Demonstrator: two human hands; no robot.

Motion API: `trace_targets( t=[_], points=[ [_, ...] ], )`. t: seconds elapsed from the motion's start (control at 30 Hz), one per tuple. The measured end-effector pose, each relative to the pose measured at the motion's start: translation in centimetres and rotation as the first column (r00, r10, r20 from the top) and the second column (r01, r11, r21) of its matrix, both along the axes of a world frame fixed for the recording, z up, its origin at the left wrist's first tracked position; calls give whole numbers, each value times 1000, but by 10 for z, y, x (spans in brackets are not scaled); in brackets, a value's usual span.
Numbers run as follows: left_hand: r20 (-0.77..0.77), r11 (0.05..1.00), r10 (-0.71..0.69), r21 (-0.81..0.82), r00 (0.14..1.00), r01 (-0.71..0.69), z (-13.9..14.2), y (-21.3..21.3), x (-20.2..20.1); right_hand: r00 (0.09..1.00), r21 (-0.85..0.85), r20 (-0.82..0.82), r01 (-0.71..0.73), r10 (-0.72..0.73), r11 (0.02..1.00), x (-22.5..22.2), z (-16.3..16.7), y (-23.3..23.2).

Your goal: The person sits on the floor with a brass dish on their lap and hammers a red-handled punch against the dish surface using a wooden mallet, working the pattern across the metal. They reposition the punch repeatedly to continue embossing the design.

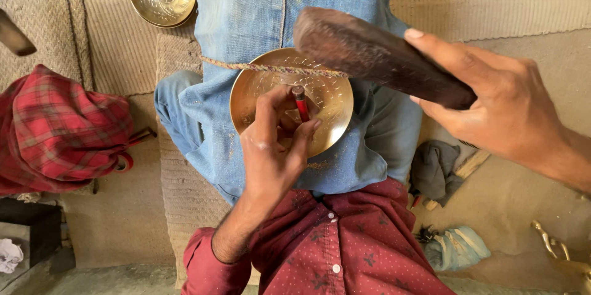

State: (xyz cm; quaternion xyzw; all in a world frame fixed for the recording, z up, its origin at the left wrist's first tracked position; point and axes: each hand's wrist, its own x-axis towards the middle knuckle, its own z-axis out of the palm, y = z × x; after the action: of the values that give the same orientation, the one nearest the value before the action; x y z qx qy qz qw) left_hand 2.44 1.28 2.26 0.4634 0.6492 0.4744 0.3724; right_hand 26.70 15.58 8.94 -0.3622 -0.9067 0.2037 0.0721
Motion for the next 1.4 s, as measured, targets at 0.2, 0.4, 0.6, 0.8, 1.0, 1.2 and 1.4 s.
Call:
trace_targets(
  t=[0.2, 0.4, 0.6, 0.8, 1.0, 1.2, 1.4],
  points=[
    [-55, 998, -58, 18, 997, 59, 3, 0, -3, 993, 45, -114, 27, -22, 999, -10, 21, 5],
    [-64, 999, -51, 14, 997, 52, 1, 0, -3, 961, -288, -164, 169, -222, 943, -25, 38, 6],
    [-19, 998, -25, 54, 1000, 26, 1, -1, -1, 943, -17, 329, -55, 57, 998, -34, 33, 10],
    [-70, 997, -25, 75, 997, 30, 1, -1, 0, 996, -263, -71, 34, -55, 964, -34, 35, 12],
    [-86, 998, -12, 67, 996, 18, -2, -2, 1, 989, -162, -103, -123, 107, 979, -37, 29, 17],
    [-173, 998, 9, 63, 985, 2, 0, 0, 1, 993, -227, 115, 4, 22, 974, -34, 25, 13],
    [-175, 996, 1, 89, 985, 15, 3, 1, 3, 996, -151, 63, -49, 59, 987, -32, 23, 10]
  ],
)
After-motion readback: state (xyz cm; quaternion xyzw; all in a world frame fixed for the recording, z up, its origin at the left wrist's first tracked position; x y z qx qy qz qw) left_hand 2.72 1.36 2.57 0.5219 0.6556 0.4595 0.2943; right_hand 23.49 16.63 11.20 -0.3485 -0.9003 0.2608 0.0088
